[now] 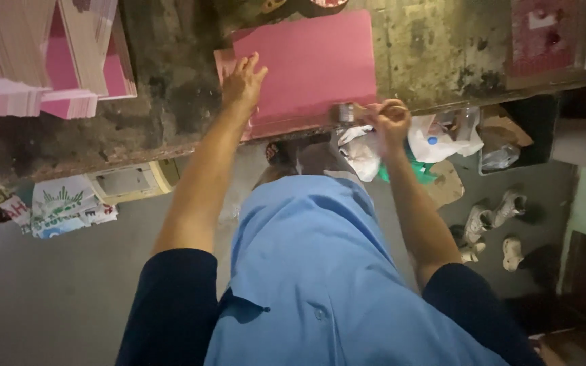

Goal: The person stands at a workbench assembling pink paper folders. They align a pink sheet over a backing board, press and smooth it flat, fold and crease the edges, and at times reach for a brush and paste container at the side of the bench before pressing the next sheet into place.

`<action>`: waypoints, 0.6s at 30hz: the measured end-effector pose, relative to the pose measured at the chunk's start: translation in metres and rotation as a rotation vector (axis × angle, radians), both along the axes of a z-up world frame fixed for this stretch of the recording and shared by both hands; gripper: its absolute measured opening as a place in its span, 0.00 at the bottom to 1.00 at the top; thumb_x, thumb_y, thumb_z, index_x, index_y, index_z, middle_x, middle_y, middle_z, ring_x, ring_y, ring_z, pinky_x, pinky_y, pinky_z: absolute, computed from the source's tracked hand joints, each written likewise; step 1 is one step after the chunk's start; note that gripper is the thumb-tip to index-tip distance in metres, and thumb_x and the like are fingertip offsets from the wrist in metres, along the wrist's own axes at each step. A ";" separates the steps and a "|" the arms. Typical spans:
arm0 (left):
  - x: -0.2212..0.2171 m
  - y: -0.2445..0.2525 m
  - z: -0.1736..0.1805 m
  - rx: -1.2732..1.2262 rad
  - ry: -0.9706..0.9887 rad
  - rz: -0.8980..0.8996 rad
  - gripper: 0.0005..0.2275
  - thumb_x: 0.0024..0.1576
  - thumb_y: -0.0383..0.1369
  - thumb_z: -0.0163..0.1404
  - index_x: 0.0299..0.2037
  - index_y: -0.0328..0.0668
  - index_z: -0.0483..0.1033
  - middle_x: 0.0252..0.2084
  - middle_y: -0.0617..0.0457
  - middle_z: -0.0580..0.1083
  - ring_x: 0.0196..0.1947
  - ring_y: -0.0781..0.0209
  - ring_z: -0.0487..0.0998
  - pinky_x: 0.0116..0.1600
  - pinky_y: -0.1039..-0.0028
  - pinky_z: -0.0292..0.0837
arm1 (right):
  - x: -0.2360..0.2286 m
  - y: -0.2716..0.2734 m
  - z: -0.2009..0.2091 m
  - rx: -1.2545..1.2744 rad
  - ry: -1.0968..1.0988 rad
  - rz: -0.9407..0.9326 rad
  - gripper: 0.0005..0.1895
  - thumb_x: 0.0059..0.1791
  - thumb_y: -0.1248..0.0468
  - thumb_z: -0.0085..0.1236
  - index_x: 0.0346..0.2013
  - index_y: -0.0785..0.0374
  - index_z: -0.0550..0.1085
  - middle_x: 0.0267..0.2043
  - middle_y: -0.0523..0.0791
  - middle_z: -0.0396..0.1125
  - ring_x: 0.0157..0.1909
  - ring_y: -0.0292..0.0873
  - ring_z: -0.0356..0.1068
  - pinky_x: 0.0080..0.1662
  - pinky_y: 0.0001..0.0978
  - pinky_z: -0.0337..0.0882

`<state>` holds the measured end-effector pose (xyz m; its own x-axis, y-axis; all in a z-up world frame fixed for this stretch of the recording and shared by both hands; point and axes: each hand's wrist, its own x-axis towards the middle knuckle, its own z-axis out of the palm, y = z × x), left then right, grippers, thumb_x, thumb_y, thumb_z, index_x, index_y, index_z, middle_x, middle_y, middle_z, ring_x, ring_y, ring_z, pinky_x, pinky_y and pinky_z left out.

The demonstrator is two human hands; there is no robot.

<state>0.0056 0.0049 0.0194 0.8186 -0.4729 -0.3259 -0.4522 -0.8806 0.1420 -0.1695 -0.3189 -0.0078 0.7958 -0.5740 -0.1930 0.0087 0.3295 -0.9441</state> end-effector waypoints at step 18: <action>0.003 0.012 -0.072 -0.117 0.029 0.102 0.26 0.48 0.27 0.65 0.57 0.60 0.75 0.75 0.53 0.59 0.73 0.44 0.60 0.61 0.25 0.61 | 0.061 -0.151 -0.005 -0.016 0.211 -0.376 0.19 0.47 0.70 0.72 0.45 0.69 0.68 0.36 0.58 0.72 0.35 0.56 0.82 0.45 0.59 0.84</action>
<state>0.0084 0.0173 -0.0524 0.8556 -0.4236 -0.2974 -0.3552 -0.8986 0.2577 -0.1088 -0.4704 -0.0123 0.4743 -0.8210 -0.3179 -0.0685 0.3256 -0.9430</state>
